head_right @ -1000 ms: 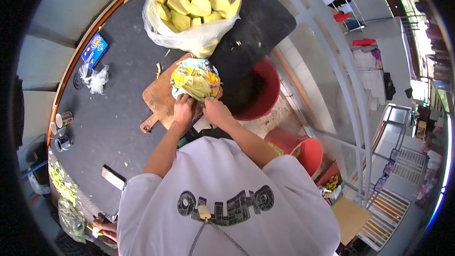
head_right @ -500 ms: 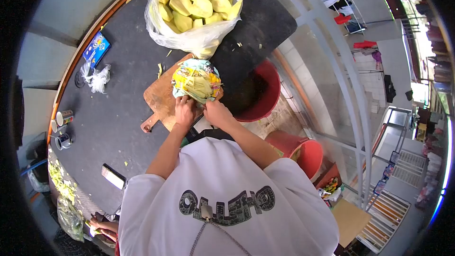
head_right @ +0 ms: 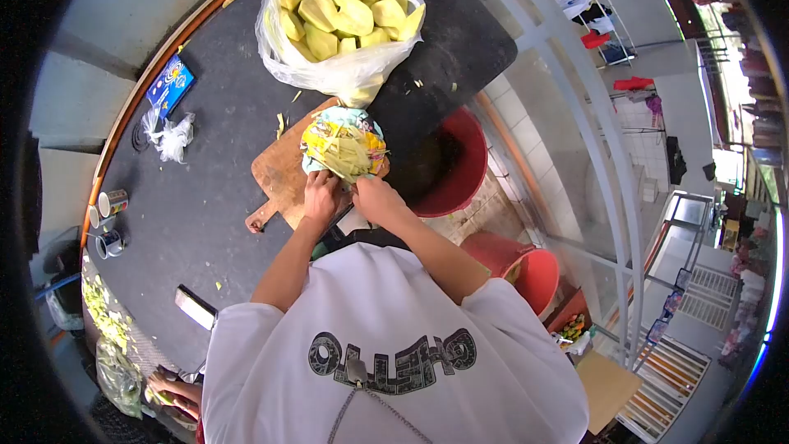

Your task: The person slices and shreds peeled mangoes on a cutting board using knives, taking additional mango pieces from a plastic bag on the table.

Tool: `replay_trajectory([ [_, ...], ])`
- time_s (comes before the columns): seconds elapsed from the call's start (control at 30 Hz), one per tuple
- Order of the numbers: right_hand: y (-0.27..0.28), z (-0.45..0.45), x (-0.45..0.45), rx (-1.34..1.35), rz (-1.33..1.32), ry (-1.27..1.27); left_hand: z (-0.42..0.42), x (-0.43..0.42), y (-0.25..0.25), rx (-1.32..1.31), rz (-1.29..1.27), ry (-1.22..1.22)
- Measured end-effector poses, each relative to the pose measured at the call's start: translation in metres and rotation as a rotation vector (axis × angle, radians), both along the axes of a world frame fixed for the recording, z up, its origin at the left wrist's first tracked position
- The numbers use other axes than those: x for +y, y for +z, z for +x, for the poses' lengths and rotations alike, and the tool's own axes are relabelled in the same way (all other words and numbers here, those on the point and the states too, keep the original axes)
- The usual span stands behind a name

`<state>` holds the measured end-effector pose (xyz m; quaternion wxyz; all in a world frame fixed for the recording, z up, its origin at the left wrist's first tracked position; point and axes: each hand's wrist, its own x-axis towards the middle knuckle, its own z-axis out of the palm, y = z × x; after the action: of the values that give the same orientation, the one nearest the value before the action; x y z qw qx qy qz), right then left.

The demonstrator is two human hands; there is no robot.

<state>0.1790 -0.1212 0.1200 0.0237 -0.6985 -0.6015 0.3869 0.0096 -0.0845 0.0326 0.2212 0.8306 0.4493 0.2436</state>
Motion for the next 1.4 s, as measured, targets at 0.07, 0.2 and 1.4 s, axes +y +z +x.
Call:
replay_trajectory([
  [0.07, -0.016, -0.002, -0.005, 0.006, 0.002, -0.015, -0.004, -0.007, -0.005, 0.025, -0.052, -0.023],
  [0.2, -0.021, -0.007, -0.004, -0.029, -0.020, -0.029, -0.008, 0.001, -0.011, -0.043, -0.025, -0.027],
  [1.4, -0.020, -0.002, 0.015, 0.024, 0.037, 0.017, -0.018, 0.002, -0.021, -0.163, -0.038, 0.006],
])
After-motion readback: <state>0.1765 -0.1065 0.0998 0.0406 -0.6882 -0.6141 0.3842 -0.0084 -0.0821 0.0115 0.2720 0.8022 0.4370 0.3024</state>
